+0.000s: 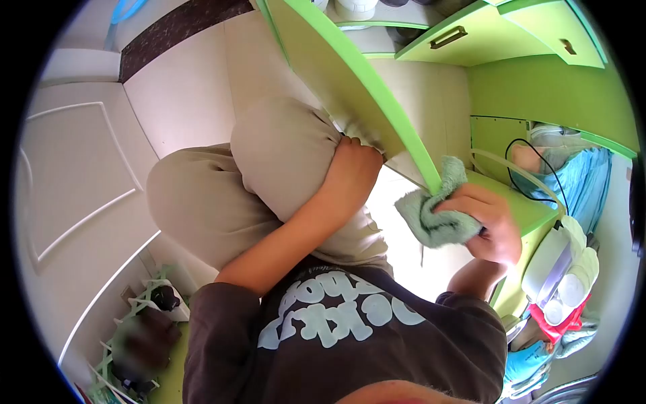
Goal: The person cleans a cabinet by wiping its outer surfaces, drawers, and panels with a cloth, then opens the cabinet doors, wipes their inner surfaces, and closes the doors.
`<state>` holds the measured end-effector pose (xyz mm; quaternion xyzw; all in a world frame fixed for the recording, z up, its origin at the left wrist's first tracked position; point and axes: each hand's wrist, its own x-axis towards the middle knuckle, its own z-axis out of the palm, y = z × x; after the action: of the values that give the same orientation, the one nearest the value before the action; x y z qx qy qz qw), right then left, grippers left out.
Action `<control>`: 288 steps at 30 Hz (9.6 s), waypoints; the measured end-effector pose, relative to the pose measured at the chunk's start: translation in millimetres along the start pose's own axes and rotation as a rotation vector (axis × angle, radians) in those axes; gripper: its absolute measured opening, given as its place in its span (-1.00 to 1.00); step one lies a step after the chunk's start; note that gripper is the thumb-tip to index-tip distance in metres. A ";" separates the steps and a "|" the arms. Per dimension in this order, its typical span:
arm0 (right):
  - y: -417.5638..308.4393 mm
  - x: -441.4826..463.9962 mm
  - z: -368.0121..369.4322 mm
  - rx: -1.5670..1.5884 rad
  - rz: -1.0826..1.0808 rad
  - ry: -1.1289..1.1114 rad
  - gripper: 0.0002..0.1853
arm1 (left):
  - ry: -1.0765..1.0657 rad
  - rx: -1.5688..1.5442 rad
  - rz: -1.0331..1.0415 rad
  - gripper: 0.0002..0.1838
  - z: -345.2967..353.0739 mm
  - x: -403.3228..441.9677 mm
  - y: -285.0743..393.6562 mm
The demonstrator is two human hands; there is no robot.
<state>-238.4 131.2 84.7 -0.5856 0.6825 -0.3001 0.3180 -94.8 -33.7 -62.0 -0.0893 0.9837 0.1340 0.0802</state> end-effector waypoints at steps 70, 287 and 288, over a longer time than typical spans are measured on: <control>1.9 -127.0 99.8 -0.212 0.662 1.437 -0.73 | 0.509 -0.460 0.088 -0.68 11.0 185.1 -13.0; 258.2 38.6 -295.9 -1.008 0.679 0.681 -0.53 | -0.267 -0.955 0.451 -0.39 85.2 242.3 85.9; 258.6 42.7 -301.2 -0.998 0.686 0.682 -0.53 | -0.257 -0.958 0.455 -0.40 78.5 240.5 85.4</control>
<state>-637.2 134.7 65.0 -0.2860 0.9472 -0.0003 -0.1446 -334.7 32.0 -159.1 0.1165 0.7892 0.5911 0.1190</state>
